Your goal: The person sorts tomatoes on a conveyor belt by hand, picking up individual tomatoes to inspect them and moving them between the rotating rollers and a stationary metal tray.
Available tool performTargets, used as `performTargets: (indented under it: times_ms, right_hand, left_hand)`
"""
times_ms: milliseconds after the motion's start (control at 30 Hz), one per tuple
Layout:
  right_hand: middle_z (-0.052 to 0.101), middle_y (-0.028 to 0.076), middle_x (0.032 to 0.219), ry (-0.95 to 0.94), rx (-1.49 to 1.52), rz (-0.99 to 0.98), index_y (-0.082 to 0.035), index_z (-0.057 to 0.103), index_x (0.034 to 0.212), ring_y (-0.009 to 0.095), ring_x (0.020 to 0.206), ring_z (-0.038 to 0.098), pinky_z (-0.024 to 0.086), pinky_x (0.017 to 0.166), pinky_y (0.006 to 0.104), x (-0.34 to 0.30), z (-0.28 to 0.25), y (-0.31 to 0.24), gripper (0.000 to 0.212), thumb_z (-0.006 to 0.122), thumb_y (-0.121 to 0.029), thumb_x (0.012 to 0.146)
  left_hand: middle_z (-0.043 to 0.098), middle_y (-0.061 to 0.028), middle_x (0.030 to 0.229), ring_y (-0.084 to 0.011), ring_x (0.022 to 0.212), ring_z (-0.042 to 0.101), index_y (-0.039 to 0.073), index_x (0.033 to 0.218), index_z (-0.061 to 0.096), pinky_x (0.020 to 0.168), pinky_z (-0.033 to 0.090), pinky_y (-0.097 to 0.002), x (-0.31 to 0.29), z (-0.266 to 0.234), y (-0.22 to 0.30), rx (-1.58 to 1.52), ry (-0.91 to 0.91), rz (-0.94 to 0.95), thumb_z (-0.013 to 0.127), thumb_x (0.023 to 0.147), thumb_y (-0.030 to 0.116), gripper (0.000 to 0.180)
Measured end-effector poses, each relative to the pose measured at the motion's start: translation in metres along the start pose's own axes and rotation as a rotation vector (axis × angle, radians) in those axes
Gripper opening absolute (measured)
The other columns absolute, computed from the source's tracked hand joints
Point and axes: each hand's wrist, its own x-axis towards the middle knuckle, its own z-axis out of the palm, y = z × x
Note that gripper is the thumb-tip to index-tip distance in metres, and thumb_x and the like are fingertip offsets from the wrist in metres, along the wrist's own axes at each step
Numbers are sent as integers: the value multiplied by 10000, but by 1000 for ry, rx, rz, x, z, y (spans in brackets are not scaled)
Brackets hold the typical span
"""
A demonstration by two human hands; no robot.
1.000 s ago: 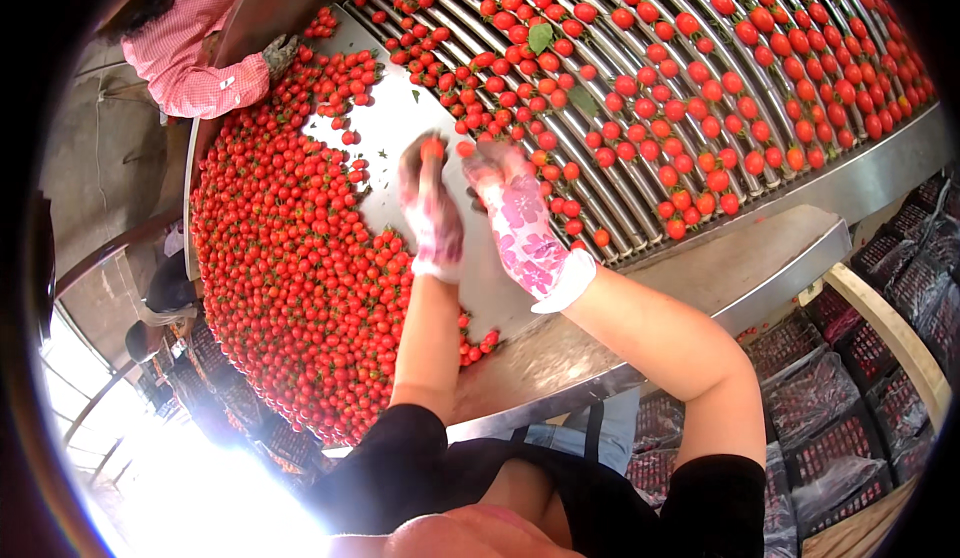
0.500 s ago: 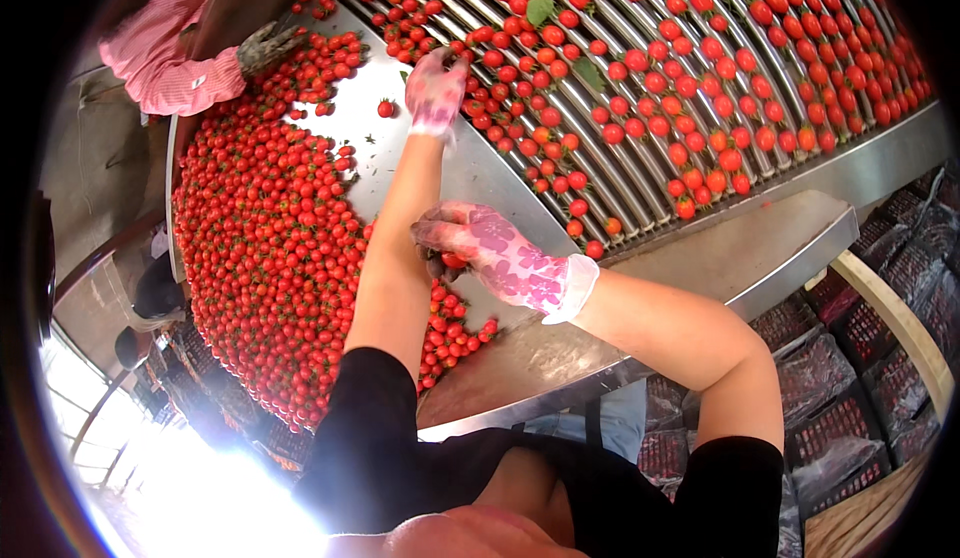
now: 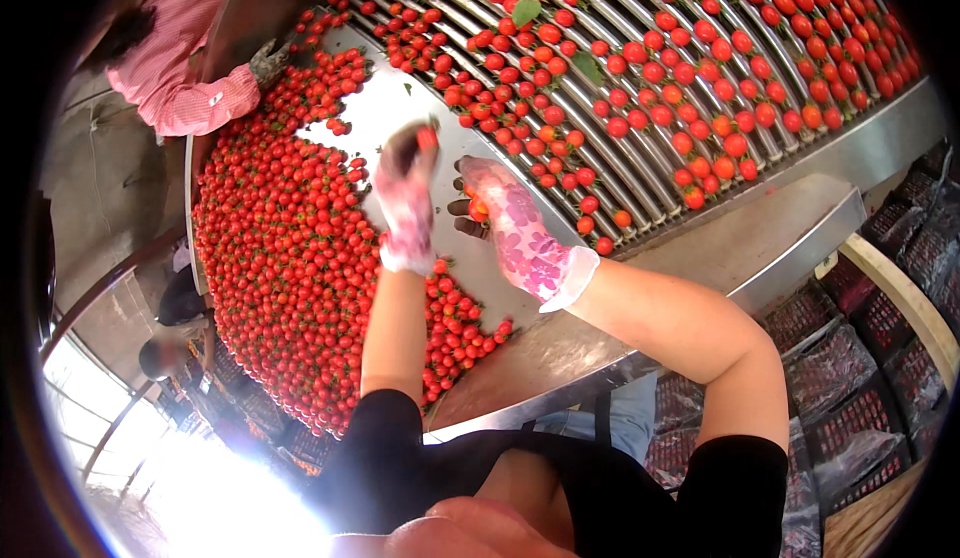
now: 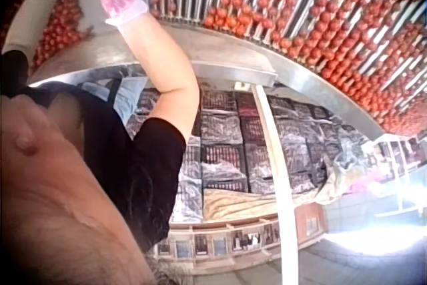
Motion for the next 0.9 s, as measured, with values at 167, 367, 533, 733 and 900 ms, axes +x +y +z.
performTargets:
  times_ms: [167,367,533,733,900]
  right_hand:
    - [614,54,1116,-181,29,106,-50,568,1203,162,926,595,481,783,301,-1,2,-1,348,550,-318,982]
    - [630,79,1068,-368,-40,113,-21,602,1112,167,832,590,473,717,297,-3,1,-3,283,552,-262,972]
    - [620,100,1039,-459,7,180,-14,613,1070,185,812,583,454,723,306,-6,3,-6,271,545,-257,971]
    - [636,100,1028,-336,2,38,-13,600,1108,193,820,599,474,728,322,-1,1,-2,287,530,-248,959]
    - [624,120,1092,-88,-19,-79,-1,545,1203,232,848,626,509,739,354,8,-8,1,375,491,-285,964]
  left_hand:
    - [556,-130,1322,-270,1236,529,53,1215,635,1041,436,-388,-67,-18,11,280,-196,304,571,921,110,306]
    - [679,-143,1136,-222,1089,626,62,1173,680,959,488,-341,9,3,-28,141,96,-13,557,957,203,286]
    - [627,-144,1121,-321,1105,579,66,1156,647,958,457,-429,69,83,-71,858,-249,225,643,847,286,379]
    - [625,-85,879,-253,865,627,78,1098,648,798,505,-401,74,77,-74,560,-137,26,696,827,291,349]
    - [668,-108,1075,-184,943,616,4,1141,624,862,489,-310,7,22,-2,-101,148,-147,634,916,208,304]
